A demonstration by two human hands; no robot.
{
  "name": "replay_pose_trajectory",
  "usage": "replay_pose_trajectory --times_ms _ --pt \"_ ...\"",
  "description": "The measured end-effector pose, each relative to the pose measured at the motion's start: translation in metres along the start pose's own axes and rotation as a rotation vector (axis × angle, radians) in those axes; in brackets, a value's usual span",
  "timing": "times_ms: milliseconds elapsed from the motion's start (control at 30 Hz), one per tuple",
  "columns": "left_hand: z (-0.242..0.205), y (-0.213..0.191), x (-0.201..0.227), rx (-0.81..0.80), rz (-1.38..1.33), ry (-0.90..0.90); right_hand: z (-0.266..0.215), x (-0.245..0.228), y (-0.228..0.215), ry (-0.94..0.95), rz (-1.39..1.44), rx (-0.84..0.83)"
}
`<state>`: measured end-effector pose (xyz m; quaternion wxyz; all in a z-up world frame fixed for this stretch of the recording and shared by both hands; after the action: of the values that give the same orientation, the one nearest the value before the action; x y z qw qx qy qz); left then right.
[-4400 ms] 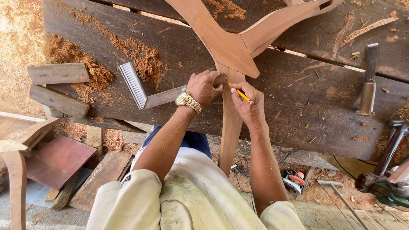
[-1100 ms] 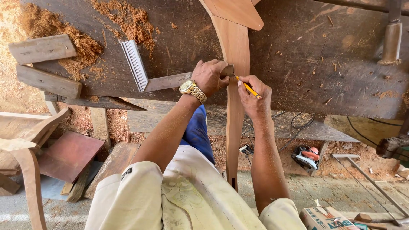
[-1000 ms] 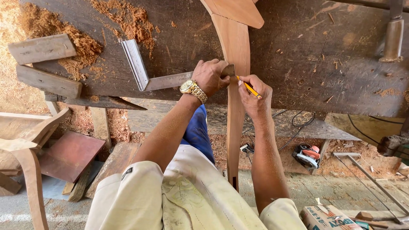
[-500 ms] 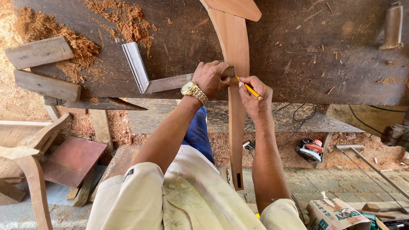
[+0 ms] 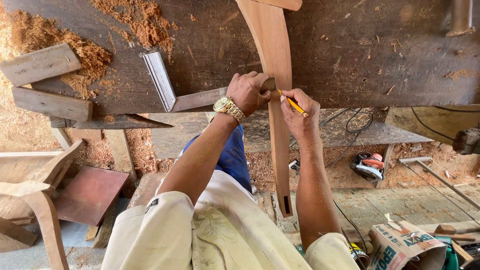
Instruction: The person is marking a wooden furniture component with a square and pencil, and then using a handheld router to cut a groove into the wood.
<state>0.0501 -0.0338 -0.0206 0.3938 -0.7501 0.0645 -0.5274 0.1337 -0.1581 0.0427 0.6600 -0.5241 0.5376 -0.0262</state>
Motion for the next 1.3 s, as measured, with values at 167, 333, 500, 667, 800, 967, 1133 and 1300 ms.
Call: replay_pose_trajectory --times_ms 167,333,500,667,800,967,1133,1300 --pt "-0.006 0.006 -0.002 0.011 0.011 0.015 -0.008 0.003 0.000 -0.022 0.024 0.026" --pt "-0.011 0.008 0.002 0.020 0.003 0.029 -0.014 0.007 -0.001 -0.019 0.032 0.027" --pt "-0.019 0.011 0.007 0.022 0.009 0.025 -0.023 0.008 -0.005 -0.026 0.026 0.028" --pt "-0.029 0.020 0.006 0.013 0.006 0.022 -0.033 0.015 -0.004 -0.042 0.015 0.007" --pt "-0.036 0.025 0.007 0.009 0.024 0.016 -0.039 0.020 -0.004 -0.067 0.001 -0.006" --pt "-0.047 0.031 0.010 -0.004 0.027 0.026 -0.048 0.024 -0.004 -0.072 -0.017 -0.022" --pt "-0.054 0.032 0.014 -0.010 0.016 0.015 -0.057 0.023 -0.006 -0.112 0.001 -0.011" --pt "-0.061 0.039 0.013 -0.012 0.025 0.011 -0.064 0.025 -0.008 -0.078 0.001 -0.028"
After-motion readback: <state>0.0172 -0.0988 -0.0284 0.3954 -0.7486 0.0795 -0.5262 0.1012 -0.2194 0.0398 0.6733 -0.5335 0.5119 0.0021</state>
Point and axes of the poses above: each hand's wrist, its own z-axis towards the middle knuckle, its own y-axis out of the palm, x = y × z, the point moved 10 cm from there along z, towards the middle knuckle, and after that the axes turned 6 degrees about x, right-handed, at the moved point
